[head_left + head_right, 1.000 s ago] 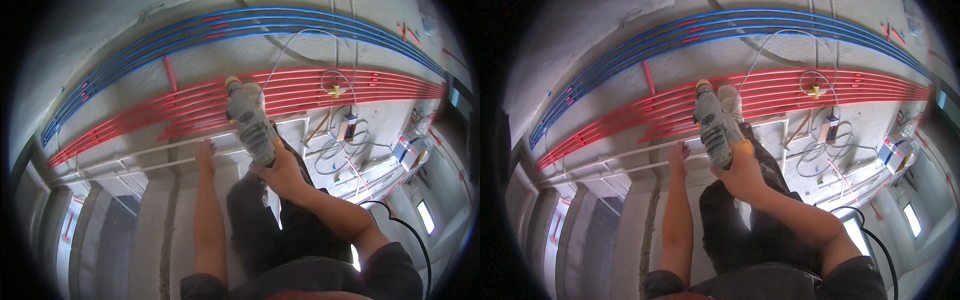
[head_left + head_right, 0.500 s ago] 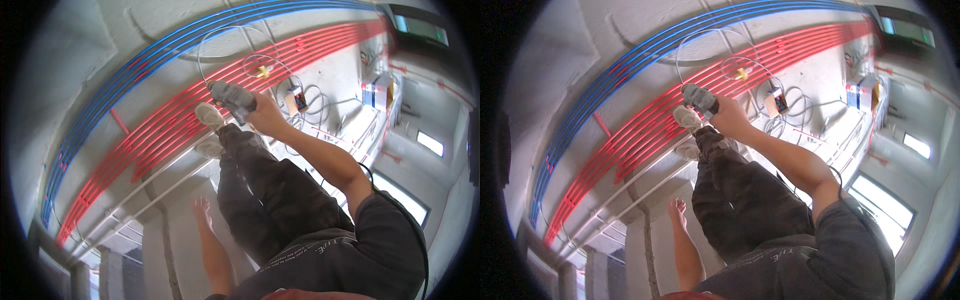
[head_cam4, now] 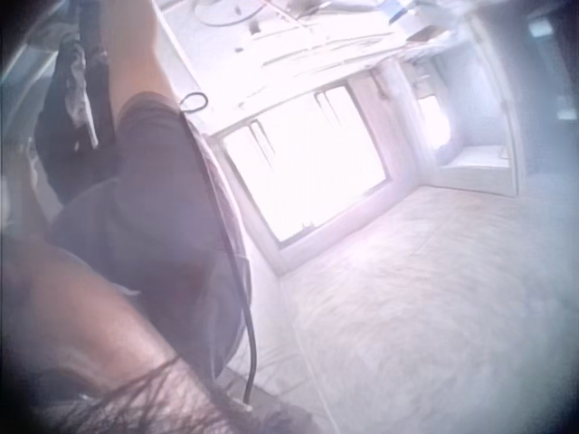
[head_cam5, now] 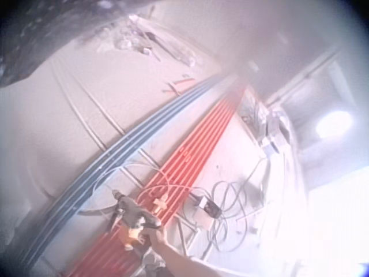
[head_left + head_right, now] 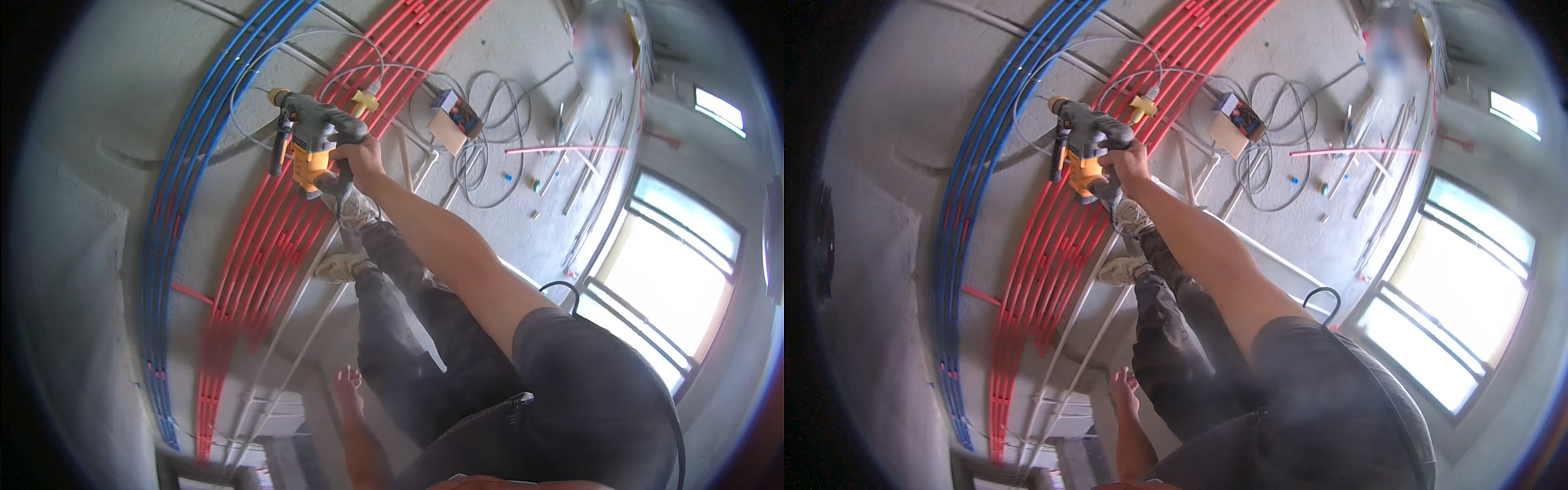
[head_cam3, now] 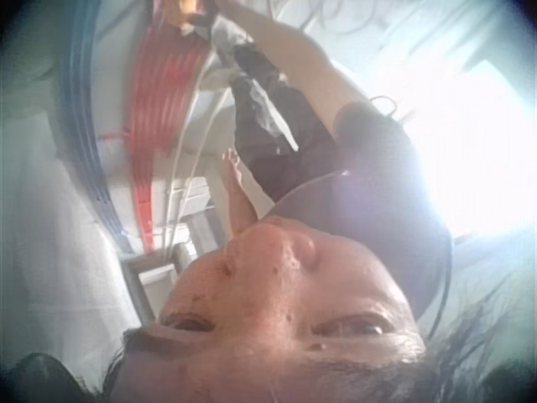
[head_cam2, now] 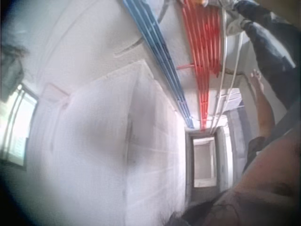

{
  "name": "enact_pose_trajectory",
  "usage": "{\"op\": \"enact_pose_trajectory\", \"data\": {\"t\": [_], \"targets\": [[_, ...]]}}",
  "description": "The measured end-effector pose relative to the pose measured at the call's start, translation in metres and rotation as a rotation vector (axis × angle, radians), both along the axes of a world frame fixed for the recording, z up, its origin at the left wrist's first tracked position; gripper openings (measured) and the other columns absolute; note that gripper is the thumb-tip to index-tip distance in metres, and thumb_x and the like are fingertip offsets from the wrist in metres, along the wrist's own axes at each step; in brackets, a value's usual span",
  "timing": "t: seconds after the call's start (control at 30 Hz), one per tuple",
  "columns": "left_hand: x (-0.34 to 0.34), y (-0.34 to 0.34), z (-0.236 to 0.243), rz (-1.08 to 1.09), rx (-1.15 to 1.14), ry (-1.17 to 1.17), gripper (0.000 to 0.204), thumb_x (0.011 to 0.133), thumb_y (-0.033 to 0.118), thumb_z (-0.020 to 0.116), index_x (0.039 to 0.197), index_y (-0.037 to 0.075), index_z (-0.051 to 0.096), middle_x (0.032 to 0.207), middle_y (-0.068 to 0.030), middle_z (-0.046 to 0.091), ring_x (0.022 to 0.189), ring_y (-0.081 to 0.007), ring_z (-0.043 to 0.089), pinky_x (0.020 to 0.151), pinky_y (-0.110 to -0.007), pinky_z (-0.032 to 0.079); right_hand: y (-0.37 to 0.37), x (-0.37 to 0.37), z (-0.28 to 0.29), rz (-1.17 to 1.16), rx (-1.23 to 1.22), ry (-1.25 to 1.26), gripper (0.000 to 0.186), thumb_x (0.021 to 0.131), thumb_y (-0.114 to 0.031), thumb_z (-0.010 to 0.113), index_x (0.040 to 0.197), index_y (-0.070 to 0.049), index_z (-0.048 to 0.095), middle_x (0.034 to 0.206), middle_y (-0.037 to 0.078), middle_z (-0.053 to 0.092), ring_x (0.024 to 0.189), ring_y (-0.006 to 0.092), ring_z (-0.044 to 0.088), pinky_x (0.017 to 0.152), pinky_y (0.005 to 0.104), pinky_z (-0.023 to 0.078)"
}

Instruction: The person uses a power drill to secure red and blue pipes to the ceiling, then retrieves green pipe clips from a box and uses a hammer to fasten the clips along the pipes. The person repeatedly hammers clips into place while adjusting the pipe alignment.

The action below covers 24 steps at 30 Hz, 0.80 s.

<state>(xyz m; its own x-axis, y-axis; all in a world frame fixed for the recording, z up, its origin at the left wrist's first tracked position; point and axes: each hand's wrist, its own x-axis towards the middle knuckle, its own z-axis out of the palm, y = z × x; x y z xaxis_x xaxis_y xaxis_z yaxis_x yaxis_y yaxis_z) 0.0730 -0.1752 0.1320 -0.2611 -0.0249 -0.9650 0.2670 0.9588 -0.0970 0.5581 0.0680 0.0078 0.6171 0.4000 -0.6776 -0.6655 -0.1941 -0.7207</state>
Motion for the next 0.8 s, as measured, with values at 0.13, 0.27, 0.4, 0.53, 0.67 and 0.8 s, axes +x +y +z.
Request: {"op": "enact_pose_trajectory", "data": {"t": [0.13, 0.27, 0.4, 0.53, 0.67, 0.8], "targets": [[0.006, 0.047, -0.001, -0.129, 0.077, 0.001, 0.019, 0.098, 0.026, 0.062, 0.104, 0.008, 0.064, 0.086, -0.0017, 0.061, 0.076, -0.0122, 0.057, 0.068, -0.030, 0.047, -0.050, 0.039, -0.058, -0.103, -0.202, 0.216, 0.018, 0.080, 0.002, 0.074, 0.097, -0.002, 0.067, 0.079, 0.010, 0.067, 0.065, 0.0217, 0.066, 0.057, 0.0350, 0.051], [0.014, 0.081, -0.008, -0.308, 0.061, -0.007, 0.028, 0.098, 0.031, 0.062, 0.107, 0.005, 0.063, 0.092, -0.0049, 0.064, 0.080, -0.0131, 0.059, 0.073, -0.031, 0.048, -0.081, 0.056, -0.101, -0.163, -0.271, 0.088, 0.025, 0.086, -0.021, 0.082, 0.099, -0.005, 0.068, 0.084, 0.006, 0.067, 0.068, 0.0199, 0.064, 0.060, 0.0353, 0.050], [0.009, 0.087, -0.013, -0.197, 0.000, -0.010, 0.023, 0.098, 0.027, 0.063, 0.106, 0.005, 0.063, 0.093, -0.0068, 0.065, 0.079, -0.0144, 0.060, 0.071, -0.031, 0.051, -0.095, 0.065, -0.133, 0.025, -0.496, 0.043, 0.038, 0.090, -0.028, 0.079, 0.116, -0.004, 0.066, 0.094, 0.005, 0.068, 0.080, 0.0184, 0.064, 0.071, 0.0381, 0.052], [0.005, 0.067, -0.003, -0.191, 0.046, 0.017, 0.018, 0.098, 0.023, 0.063, 0.103, 0.007, 0.061, 0.077, -0.0036, 0.060, 0.064, -0.0134, 0.057, 0.057, -0.026, 0.045, -0.097, 0.078, -0.097, -0.101, -0.490, 0.200, 0.058, 0.095, -0.023, 0.070, 0.146, -0.017, 0.044, 0.077, -0.003, 0.052, 0.065, 0.0142, 0.053, 0.062, 0.0340, 0.046], [-0.014, 0.035, 0.040, -0.281, 0.199, -0.202, 0.016, 0.098, 0.025, 0.064, 0.104, 0.010, 0.059, 0.081, -0.0033, 0.060, 0.070, -0.0147, 0.059, 0.060, -0.027, 0.047, -0.190, 0.096, -0.073, 0.627, -0.369, -0.025, 0.044, 0.093, -0.025, 0.065, 0.132, -0.015, 0.045, 0.082, 0.005, 0.057, 0.074, 0.0233, 0.059, 0.067, 0.0414, 0.048], [-0.082, -0.024, 0.073, 0.108, 0.143, -0.108, 0.020, 0.097, 0.024, 0.065, 0.112, 0.012, 0.059, 0.094, -0.0061, 0.061, 0.082, -0.0197, 0.061, 0.069, -0.033, 0.050, -0.280, 0.091, -0.033, 1.719, -0.359, -0.722, 0.031, 0.091, -0.038, 0.063, 0.103, -0.009, 0.064, 0.089, 0.015, 0.067, 0.082, 0.0354, 0.065, 0.074, 0.0510, 0.051]]}}
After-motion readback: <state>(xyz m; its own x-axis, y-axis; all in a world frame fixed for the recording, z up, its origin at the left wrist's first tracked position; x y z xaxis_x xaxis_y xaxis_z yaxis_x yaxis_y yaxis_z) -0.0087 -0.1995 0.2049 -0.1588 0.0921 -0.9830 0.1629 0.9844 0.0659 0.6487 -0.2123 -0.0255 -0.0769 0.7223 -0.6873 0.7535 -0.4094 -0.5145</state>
